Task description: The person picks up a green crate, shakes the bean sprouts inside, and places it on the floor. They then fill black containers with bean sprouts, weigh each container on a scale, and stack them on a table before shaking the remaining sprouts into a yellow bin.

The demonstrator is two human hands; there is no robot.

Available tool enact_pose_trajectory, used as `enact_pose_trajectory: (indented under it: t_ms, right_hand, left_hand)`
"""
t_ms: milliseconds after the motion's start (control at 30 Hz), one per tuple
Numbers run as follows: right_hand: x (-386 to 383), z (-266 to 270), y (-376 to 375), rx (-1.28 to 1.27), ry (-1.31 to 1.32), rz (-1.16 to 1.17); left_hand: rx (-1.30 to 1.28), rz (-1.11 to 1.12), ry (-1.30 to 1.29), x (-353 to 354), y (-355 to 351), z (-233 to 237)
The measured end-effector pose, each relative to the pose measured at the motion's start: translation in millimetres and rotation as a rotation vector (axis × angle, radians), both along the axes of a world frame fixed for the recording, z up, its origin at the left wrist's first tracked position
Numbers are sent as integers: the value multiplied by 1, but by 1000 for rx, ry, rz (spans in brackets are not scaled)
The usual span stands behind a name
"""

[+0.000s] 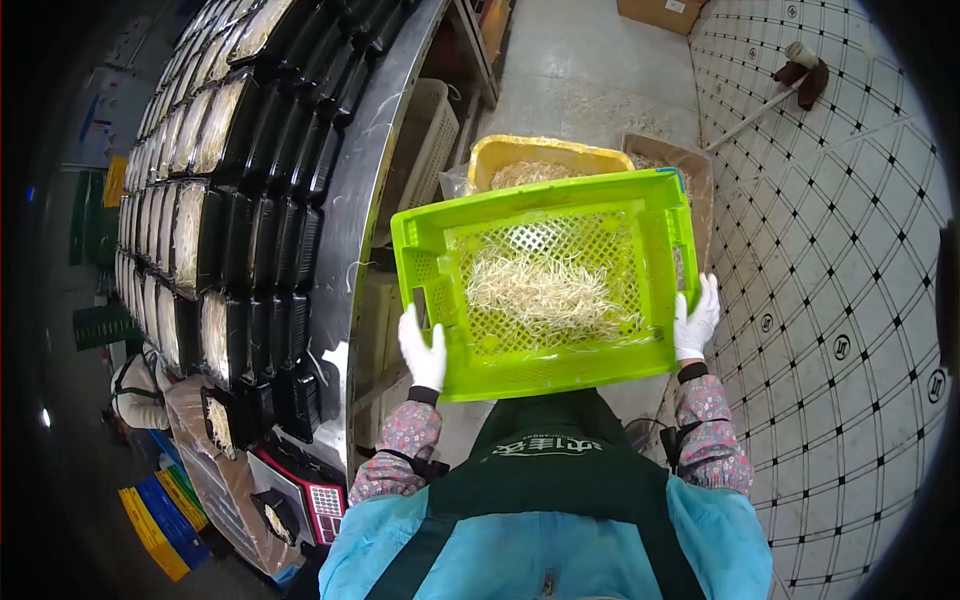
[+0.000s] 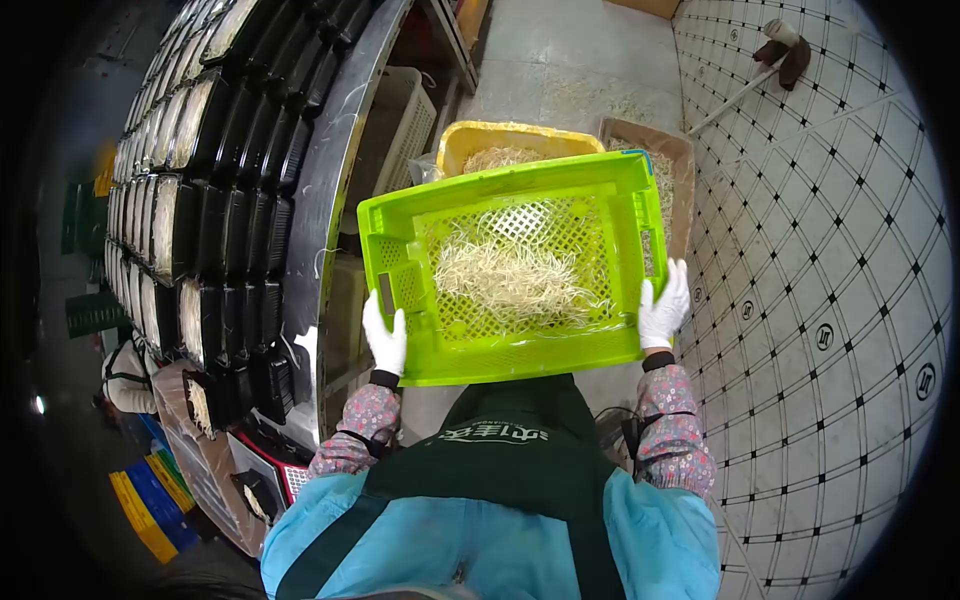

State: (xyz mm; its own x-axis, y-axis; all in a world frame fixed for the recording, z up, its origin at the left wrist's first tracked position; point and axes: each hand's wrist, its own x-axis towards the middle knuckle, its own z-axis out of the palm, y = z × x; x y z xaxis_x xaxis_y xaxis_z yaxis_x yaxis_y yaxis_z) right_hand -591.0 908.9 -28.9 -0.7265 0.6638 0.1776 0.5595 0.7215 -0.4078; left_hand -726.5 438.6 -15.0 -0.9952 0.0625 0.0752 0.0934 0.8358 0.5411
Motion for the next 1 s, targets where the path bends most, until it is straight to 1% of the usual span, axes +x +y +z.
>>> enact_pose_trajectory:
  t_ms: [33, 67, 100, 133, 167, 233, 267, 300, 333, 367, 433, 467, 500, 533, 567, 600, 633, 667, 700, 733, 767, 800, 833, 867, 900, 933, 967, 1000]
  right_hand:
    - [-17, 14, -16, -43, 105, 154]
    - [-30, 14, -34, -102, 118, 214]
    - [-42, 13, -52, -161, 134, 275]
    - [-48, 0, -68, -259, 87, 289]
    - [-50, -28, -82, -340, -7, 278]
    - [-57, -73, -104, -551, -290, 87]
    - [-62, -82, -111, -552, -295, 82]
    - [-68, -90, -118, -558, -416, 24]
    - [-76, -93, -128, -564, -537, -37]
    - [-83, -95, -140, -567, -548, -46]
    - [-106, -66, -167, -425, -630, 128]
    - [-116, -56, -175, -429, -637, 124]
    - [-126, -48, -182, -362, -727, 240]
    - [-133, -47, -185, -294, -812, 359]
    - [-132, -60, -186, -301, -815, 357]
    - [-126, -81, -186, -290, -680, 386]
    - [-118, -101, -186, -277, -547, 409]
    - [-110, -115, -182, -336, -383, 447]
    - [-104, -121, -179, -336, -384, 441]
    - [-101, -122, -177, -473, -304, 391]
    - [-98, -123, -176, -607, -219, 342]
    - [-100, -112, -177, -664, -113, 270]
    - [-99, -103, -179, -661, -114, 270]
    - [-98, -94, -181, -764, -54, 247]
    - [-97, -87, -182, -866, 8, 223]
    - [-98, -85, -176, -931, -153, 265]
    - [-99, -86, -171, -926, -152, 267]
    - [-100, -91, -167, -855, -116, 312]
  left_hand:
    - [45, -81, 24, -7, 14, 5]
    - [153, -140, -24, -13, 29, 7]
    - [192, -179, -96, -22, 41, 6]
    - [202, -166, -178, -30, 48, -8]
    - [212, -155, -261, -40, 52, -29]
    - [246, 3, -461, -63, 53, -75]
    - [212, 60, -527, -76, 49, -108]
    - [58, 34, -558, -87, 52, -115]
    - [14, -28, -525, -95, 58, -122]
    - [-30, -92, -494, -99, 64, -130]
    - [-134, -230, -494, -98, 85, -124]
    - [-161, -287, -471, -94, 93, -126]
    - [-164, -289, -478, -91, 104, -116]
    - [-291, -324, -531, -91, 116, -99]
    - [-418, -360, -583, -89, 121, -91]
    - [-263, -331, -401, -80, 112, -115]
    - [-268, -338, -410, -70, 104, -134]
    - [-91, -286, -454, -61, 98, -149]
    - [89, -231, -490, -55, 95, -153]
    - [167, -203, -348, -44, 97, -149]
    - [253, -167, -339, -34, 100, -144]
    - [373, -104, -417, -25, 105, -135]
    - [492, -38, -498, -16, 113, -121]
    - [494, -38, -500, -8, 126, -108]
    - [698, 11, -623, -1, 139, -96]
    - [904, 61, -744, 4, 144, -91]
    - [909, 60, -741, 5, 141, -87]
    - [890, 52, -762, 6, 136, -88]
